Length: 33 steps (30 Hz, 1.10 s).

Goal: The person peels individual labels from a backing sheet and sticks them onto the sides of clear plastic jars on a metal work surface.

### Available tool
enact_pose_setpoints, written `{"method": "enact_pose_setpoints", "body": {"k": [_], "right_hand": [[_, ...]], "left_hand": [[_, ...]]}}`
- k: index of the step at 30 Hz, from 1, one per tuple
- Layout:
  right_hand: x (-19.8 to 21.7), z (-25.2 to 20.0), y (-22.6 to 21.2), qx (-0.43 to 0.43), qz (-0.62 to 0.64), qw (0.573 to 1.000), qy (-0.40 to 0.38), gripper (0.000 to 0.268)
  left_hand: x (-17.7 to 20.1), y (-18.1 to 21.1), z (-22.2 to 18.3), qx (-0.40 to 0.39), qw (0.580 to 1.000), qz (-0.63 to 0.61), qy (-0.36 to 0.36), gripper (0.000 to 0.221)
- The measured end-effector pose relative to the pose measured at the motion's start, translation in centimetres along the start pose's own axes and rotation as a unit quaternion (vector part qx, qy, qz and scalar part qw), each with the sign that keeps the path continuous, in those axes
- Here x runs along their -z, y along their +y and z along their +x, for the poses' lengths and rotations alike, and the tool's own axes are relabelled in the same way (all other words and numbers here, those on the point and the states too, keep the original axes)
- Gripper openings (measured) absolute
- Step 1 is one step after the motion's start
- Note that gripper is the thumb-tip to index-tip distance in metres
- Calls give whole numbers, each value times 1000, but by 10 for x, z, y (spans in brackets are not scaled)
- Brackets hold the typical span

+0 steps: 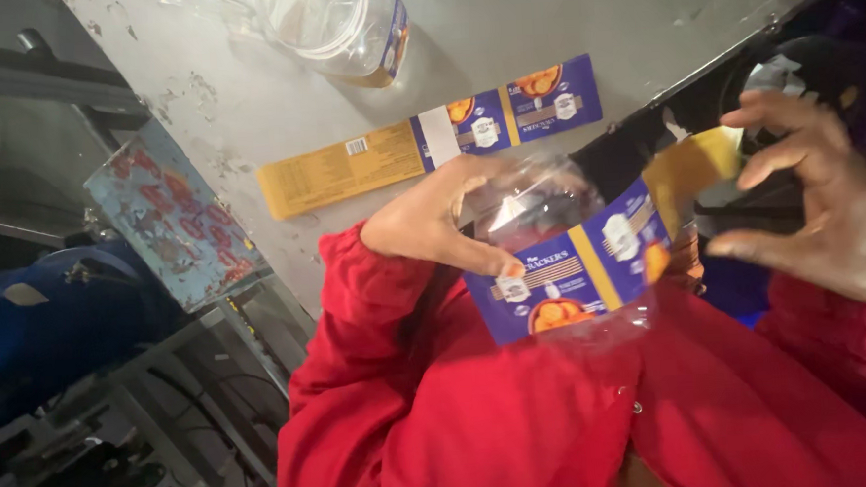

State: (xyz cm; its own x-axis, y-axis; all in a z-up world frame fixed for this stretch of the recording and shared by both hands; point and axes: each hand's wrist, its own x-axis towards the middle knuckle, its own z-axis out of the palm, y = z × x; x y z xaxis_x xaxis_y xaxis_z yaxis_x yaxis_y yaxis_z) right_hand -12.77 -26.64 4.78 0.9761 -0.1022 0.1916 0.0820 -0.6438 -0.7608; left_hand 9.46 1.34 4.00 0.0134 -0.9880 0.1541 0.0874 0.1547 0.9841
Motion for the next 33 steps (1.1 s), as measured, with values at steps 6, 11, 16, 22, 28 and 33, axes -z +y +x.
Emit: {"method": "enact_pose_setpoints", "body": {"k": [6,11,16,22,28,33], "right_hand": [[-56,-17,33,63,218,965,131,30],[-63,-17,59,93,377,893,228,26],[-67,0,55,117,355,896,240,25],[-67,3,53,115,239,924,275,25],[-83,-9,43,203,-31,934,292,25],[-111,-38,38,292,-222,882,295,25]], "left_hand": [[-28,9,22,43,980,-150,123,81],[-38,21,28,-17,967,-156,201,77],[-47,28,34,-73,964,-131,218,75],[-55,33,41,-65,963,-113,237,83],[-62,20,38,-89,939,-66,327,63],[-72,18,41,-70,913,-19,402,66]]}}
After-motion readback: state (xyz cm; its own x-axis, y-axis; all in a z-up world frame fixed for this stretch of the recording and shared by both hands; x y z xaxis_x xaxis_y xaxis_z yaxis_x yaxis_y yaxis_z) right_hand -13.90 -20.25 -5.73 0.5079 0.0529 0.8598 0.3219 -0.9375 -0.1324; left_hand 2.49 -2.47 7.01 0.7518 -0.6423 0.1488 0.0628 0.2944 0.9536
